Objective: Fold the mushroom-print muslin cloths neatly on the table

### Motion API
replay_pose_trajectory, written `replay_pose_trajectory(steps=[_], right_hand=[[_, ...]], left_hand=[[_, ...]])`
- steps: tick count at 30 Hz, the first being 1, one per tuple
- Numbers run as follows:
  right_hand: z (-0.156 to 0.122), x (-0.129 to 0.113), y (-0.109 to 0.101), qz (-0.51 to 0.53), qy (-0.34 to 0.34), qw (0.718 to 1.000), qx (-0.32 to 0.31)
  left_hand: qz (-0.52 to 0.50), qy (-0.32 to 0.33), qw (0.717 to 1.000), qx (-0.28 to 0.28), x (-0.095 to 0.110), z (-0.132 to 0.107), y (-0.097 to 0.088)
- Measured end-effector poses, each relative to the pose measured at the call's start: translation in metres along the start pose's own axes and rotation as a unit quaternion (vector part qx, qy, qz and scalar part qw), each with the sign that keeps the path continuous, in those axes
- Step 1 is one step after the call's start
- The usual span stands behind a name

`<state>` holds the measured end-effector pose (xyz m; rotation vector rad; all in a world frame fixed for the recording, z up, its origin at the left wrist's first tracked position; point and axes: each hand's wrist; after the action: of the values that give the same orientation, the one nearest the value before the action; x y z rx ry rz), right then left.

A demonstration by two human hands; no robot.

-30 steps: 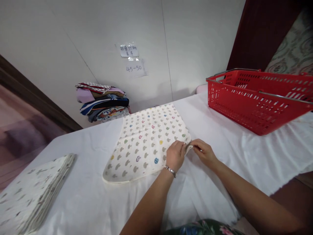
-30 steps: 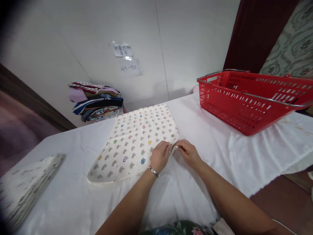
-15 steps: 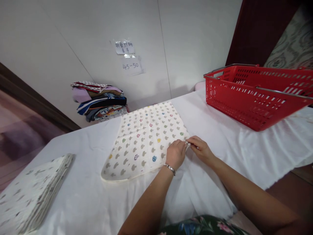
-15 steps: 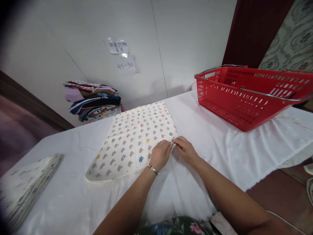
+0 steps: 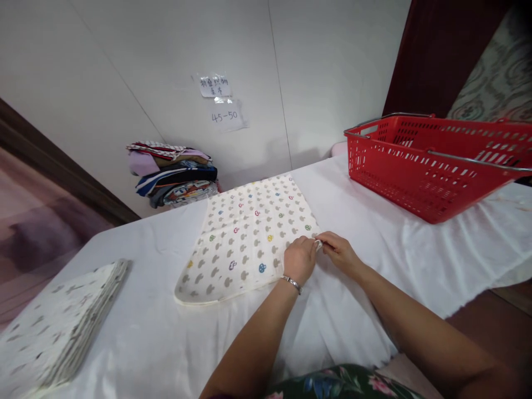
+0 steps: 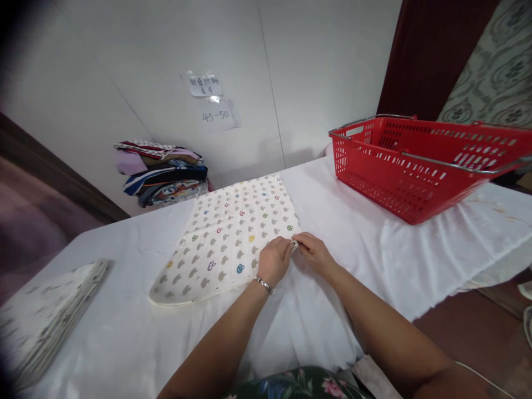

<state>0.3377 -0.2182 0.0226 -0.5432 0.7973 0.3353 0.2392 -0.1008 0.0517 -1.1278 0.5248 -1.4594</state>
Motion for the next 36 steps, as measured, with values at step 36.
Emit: replay_pose_trajectory(steps=[36], right_hand=[[-0.004, 0.009, -0.023, 0.101, 0.268, 0.958, -0.019]], left_hand=[[-0.026, 0.004, 0.999, 0.024, -0.024, -0.05, -0.018]])
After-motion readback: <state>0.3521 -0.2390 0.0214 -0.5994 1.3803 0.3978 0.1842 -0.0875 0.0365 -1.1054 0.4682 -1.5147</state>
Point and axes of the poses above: each hand's wrist, its own z-axis towards the middle knuckle, its own y-axis out of the palm, x = y × z, and after that the axes turned 6 degrees about x, right-handed
